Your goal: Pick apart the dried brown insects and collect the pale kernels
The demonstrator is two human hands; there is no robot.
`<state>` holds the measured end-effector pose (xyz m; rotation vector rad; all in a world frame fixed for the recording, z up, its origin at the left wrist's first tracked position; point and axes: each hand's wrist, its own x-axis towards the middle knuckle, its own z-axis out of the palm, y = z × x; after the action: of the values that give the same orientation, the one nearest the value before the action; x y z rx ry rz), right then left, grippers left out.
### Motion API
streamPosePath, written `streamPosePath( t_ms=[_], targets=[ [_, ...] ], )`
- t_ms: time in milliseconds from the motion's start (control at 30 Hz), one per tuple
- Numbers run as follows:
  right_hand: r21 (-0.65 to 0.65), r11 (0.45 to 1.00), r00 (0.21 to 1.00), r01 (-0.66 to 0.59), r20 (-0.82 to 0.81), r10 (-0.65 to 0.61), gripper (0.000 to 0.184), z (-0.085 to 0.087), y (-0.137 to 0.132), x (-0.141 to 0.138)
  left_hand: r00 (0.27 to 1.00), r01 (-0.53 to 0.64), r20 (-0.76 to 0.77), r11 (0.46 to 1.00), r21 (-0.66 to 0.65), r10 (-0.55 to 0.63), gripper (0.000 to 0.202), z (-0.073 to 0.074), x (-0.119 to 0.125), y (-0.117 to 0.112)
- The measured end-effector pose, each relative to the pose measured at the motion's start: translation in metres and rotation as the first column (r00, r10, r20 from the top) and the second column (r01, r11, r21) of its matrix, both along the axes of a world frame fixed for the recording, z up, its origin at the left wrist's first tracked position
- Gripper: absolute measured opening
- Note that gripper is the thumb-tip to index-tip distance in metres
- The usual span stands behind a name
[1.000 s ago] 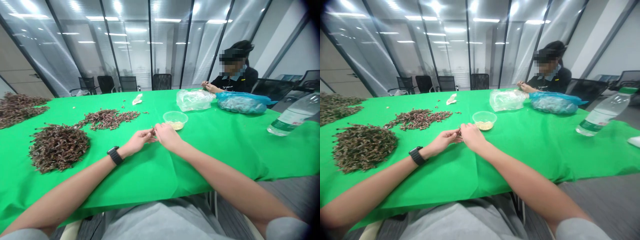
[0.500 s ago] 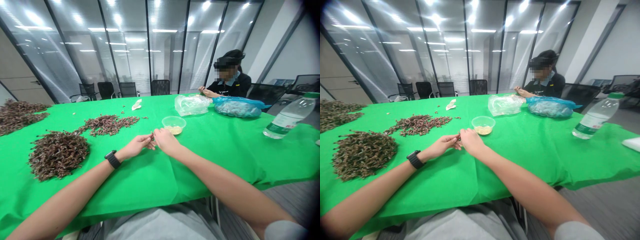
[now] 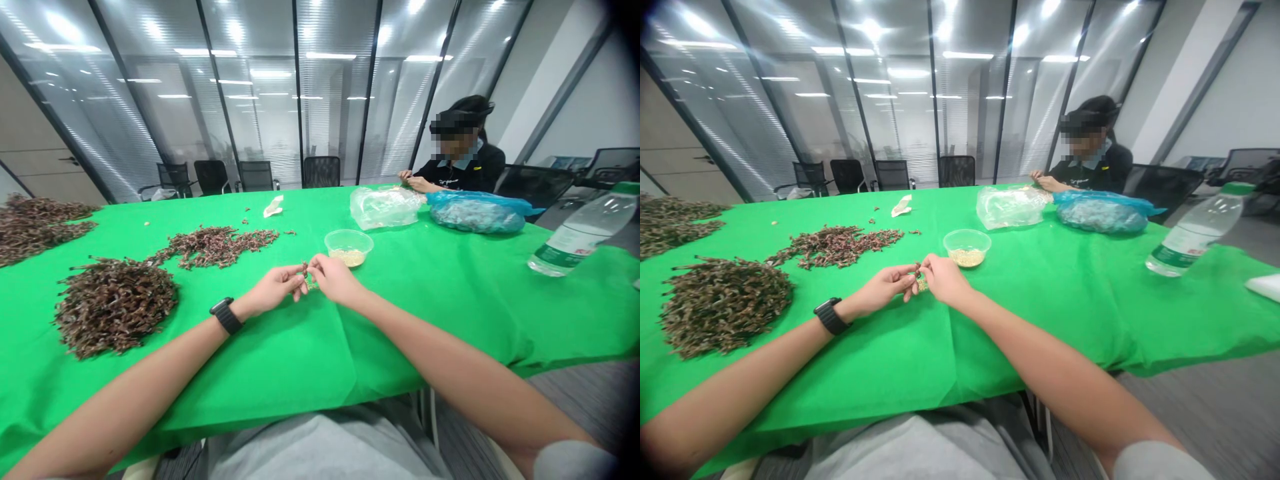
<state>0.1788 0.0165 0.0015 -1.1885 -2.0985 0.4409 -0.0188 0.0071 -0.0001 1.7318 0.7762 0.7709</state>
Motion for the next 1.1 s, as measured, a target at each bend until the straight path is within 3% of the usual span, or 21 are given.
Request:
streamPosePath(
  t_ms=[600,900,1100],
  targets=[
    [0.044,0.999,0.995,-0.02,-0.101,0.024,0.009,0.001,0.0,0.002,0.996,-0.012,0.087,0.994,-0.11,0.021,0.054,0.003,0.004,-0.004],
    [-0.031,0.997,0.919,-0.064,-0.391,0.046,0.013,0.006,-0.001,0.003,0.983,-0.019,0.175,0.984,-0.175,0.05,0.052,0.0,0.005,-0.005],
    [-0.028,0.998,0.907,-0.062,-0.419,0.045,0.016,0.006,0.0,0.004,0.947,-0.002,0.306,0.955,-0.298,0.097,0.042,0.008,0.007,-0.011]
  ],
)
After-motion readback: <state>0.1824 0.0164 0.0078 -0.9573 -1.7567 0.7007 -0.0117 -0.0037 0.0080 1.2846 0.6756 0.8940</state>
